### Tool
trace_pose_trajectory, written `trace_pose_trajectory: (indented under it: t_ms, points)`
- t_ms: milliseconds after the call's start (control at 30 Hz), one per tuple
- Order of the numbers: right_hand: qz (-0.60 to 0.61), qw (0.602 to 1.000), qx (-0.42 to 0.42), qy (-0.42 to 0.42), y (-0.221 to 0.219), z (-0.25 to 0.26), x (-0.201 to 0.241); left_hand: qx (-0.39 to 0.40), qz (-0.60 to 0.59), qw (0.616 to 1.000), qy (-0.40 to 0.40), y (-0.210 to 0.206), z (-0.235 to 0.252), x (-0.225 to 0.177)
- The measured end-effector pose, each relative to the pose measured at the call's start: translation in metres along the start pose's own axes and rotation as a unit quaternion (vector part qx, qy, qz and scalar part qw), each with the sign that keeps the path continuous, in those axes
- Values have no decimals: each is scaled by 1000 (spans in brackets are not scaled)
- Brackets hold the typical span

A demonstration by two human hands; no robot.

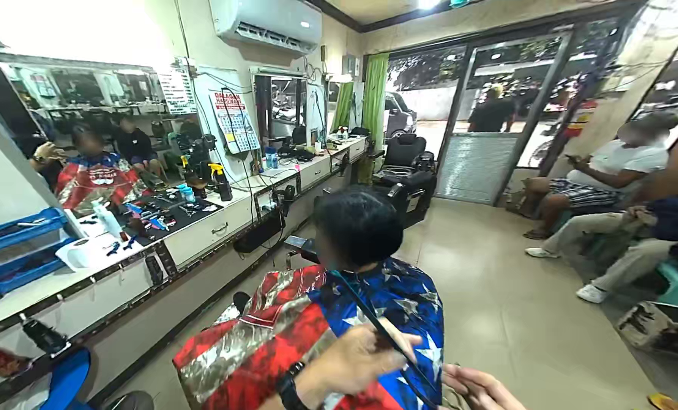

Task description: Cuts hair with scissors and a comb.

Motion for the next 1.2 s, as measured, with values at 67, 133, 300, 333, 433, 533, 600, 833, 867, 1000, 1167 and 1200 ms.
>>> trace_pose_trajectory:
  t_ms: [67, 133, 300, 333, 433, 533, 600, 833, 867, 1000, 1167, 1200]
  points:
    - [-3, 996, 91, -6, -51, 30, 2, 37, 29, 998, -49, -1, 0, -4]
    - [-35, 989, 142, -20, -90, 49, 13, 39, 71, 994, -76, 6, 0, -8]
    - [-152, 970, 181, 47, -119, 82, 38, 22, 162, 980, -110, 24, 9, -17]
    - [-164, 964, 200, 66, -117, 89, 45, 19, 178, 976, -124, 25, 15, -21]
    - [-232, 938, 233, 113, -99, 107, 76, -41, 217, 966, -136, 32, 38, -41]
    - [-327, 907, 196, 177, -49, 123, 133, -210, 303, 921, -123, 69, 60, -74]
    - [-381, 886, 162, 211, -5, 139, 175, -329, 372, 867, -43, 105, 66, -88]
    - [-531, 784, 85, 311, 49, 242, 272, -456, 411, 764, 198, 194, 100, -82]
    - [-542, 778, 78, 308, 42, 258, 277, -456, 414, 758, 213, 196, 104, -80]
    - [-585, 738, 99, 322, -1, 311, 288, -443, 439, 739, 253, 194, 121, -78]
    - [-605, 665, 176, 401, -55, 355, 289, -434, 480, 695, 312, 193, 130, -76]
    - [-607, 652, 186, 415, -63, 363, 289, -434, 486, 689, 318, 192, 132, -75]
Point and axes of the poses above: each hand's wrist, its own z-axis towards the middle knuckle, its own y-axis out of the back of the hand, x = y × z, the point moved 7 cm from there along z, towards the middle knuckle, and after that the axes turned 2 degrees about -y, right-handed, at the moved point
